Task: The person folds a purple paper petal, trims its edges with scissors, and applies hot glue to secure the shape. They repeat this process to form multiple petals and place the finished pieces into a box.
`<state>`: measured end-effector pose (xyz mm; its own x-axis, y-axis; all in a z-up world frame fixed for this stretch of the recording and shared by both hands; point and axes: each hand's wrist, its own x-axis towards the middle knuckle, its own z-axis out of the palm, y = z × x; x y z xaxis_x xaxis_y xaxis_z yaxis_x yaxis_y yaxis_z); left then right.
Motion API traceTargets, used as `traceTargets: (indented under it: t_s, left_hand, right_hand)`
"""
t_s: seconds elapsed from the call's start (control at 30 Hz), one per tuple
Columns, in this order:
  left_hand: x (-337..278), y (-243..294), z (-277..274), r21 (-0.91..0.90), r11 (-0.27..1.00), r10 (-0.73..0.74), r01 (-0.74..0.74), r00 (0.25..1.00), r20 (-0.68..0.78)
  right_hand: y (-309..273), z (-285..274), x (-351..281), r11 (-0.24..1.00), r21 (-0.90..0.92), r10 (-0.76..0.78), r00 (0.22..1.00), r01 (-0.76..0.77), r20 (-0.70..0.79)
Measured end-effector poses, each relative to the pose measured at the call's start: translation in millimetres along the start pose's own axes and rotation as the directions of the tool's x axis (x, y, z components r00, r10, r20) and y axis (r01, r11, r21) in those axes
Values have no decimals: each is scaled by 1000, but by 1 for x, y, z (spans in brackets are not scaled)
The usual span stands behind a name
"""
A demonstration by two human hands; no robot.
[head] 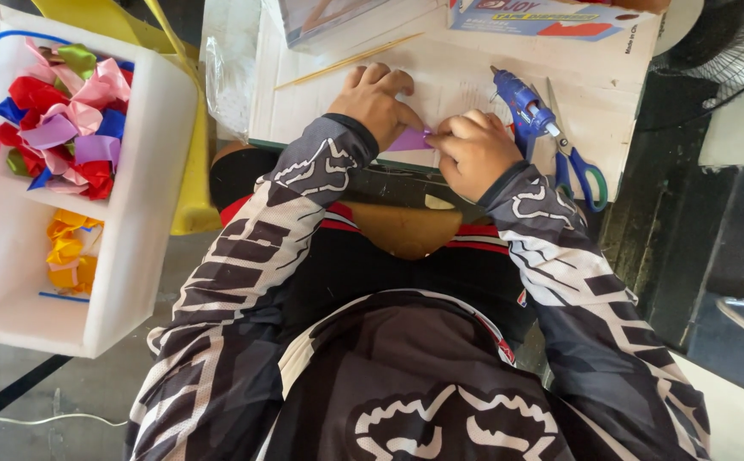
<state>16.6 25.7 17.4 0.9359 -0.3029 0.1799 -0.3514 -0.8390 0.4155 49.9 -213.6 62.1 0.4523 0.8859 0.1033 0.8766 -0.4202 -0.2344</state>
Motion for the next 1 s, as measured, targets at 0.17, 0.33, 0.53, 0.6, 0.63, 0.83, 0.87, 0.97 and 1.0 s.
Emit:
traceTargets:
  t_s: [0.17,0.33,0.53,0.6,0.63,0.83,0.87,0.97,1.0]
  left_hand:
    - [-1,-1,5,-3,1000,13,-13,999,-44]
    - [-1,-1,3,-2,1000,20,-21,999,-44]
    - [0,7,-9,-21,996,88,-89,995,-52]
    - [1,8,-7,7,997,74,-75,992,107]
    - [3,10,-12,4,997,76,-77,991,110]
    - [10,15,-31,23,997,72,-79,977,199]
    - [12,16,-34,15,998,57,-62,968,245]
    - [16,13,-30,5,998,56,-60,963,264]
    - [13,11,-27,0,998,64,-66,968,242]
  right_hand:
    - [2,-2,-2,999,25,23,996,-25,84]
    - [3,-1,-6,999,26,16,995,-19,98]
    - [3,1,-7,997,69,39,993,-46,109]
    - [3,2,-8,992,108,55,993,-66,109]
    - [4,1,-9,991,109,58,992,-71,111]
    - [4,-2,-14,931,311,209,977,-188,-34]
    - [3,-2,-15,944,285,177,984,-164,-20]
    - [3,2,-20,972,201,128,992,-123,-14]
    - [2,5,-22,983,149,107,994,-104,-16]
